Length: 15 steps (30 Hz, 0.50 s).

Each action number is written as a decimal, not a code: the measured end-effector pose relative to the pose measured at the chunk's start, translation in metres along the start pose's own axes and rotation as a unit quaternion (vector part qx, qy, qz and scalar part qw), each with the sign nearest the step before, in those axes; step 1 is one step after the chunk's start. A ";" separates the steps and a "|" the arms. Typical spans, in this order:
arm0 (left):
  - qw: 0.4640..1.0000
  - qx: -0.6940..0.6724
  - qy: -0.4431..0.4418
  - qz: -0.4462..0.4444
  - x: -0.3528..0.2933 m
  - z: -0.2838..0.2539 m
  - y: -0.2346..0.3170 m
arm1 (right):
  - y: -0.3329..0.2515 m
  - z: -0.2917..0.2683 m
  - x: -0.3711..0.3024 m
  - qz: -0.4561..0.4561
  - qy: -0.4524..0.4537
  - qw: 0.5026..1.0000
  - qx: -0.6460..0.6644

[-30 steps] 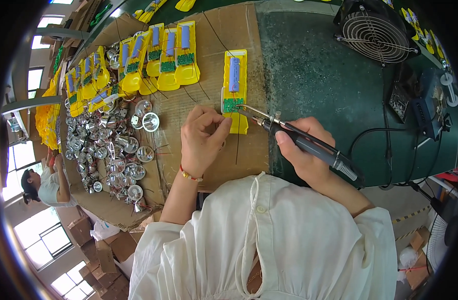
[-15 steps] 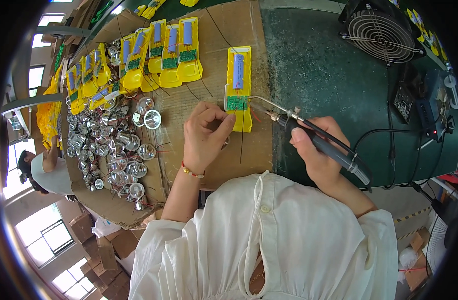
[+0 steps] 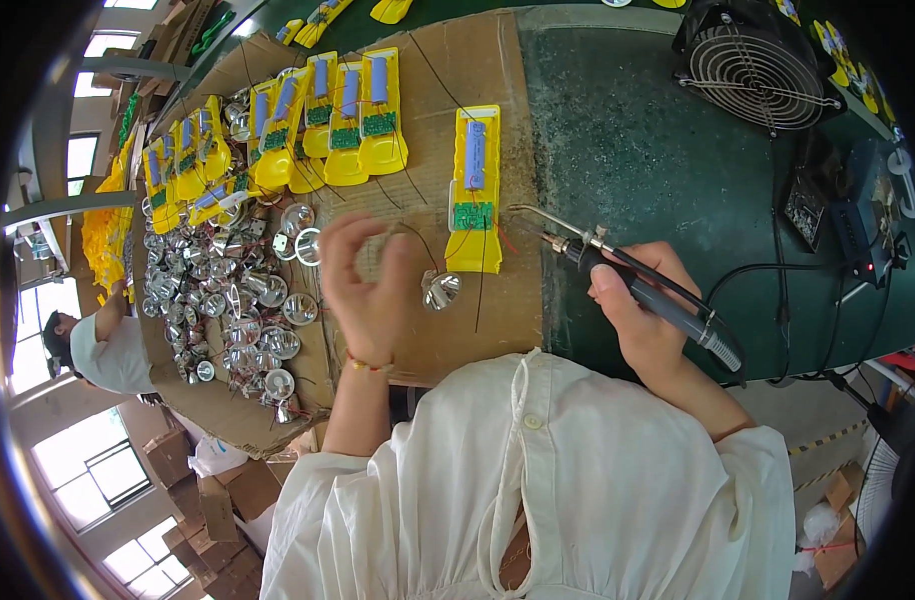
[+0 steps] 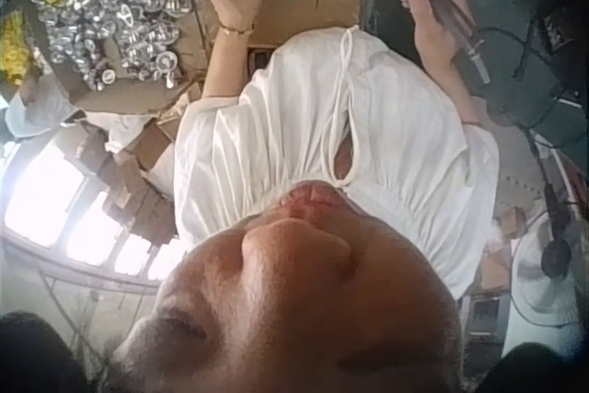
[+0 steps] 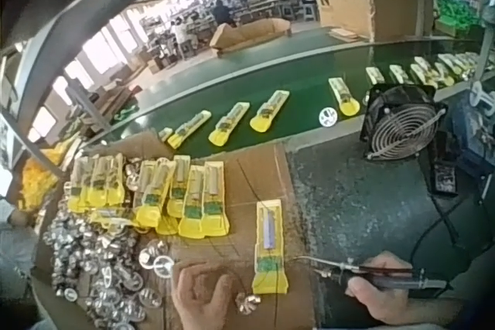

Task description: Soldering wires onto circuit boards for solar-powered lights on an assembly line.

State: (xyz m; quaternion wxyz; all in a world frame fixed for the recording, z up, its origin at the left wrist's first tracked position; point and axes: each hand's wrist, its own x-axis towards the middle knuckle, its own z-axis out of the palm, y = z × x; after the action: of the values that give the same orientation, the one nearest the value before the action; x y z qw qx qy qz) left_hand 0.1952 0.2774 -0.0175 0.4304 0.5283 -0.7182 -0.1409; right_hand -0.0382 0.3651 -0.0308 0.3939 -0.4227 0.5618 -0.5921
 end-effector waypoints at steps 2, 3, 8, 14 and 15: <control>0.995 0.029 -0.009 -0.095 -0.003 -0.019 -0.012 | 0.000 -0.002 0.000 0.003 0.005 1.000 0.000; 0.995 0.031 -0.009 -0.094 -0.004 -0.021 -0.015 | 0.000 -0.002 0.001 0.002 0.003 1.000 -0.001; 0.987 -0.001 -0.125 -0.100 -0.005 -0.004 -0.020 | 0.000 0.002 0.003 -0.003 -0.016 1.000 0.003; 0.963 -0.122 -0.187 -0.151 -0.004 0.016 -0.006 | -0.004 0.010 0.003 -0.018 -0.030 0.999 -0.024; 0.963 -0.123 -0.188 -0.150 -0.003 0.017 -0.005 | -0.004 0.012 0.004 -0.018 -0.028 0.999 -0.025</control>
State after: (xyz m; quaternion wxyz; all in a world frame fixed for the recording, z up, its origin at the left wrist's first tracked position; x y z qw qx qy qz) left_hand 0.1858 0.2739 -0.0320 0.3229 0.5369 -0.6757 -0.3883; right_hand -0.0279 0.3575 -0.0268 0.3882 -0.4590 0.5575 -0.5724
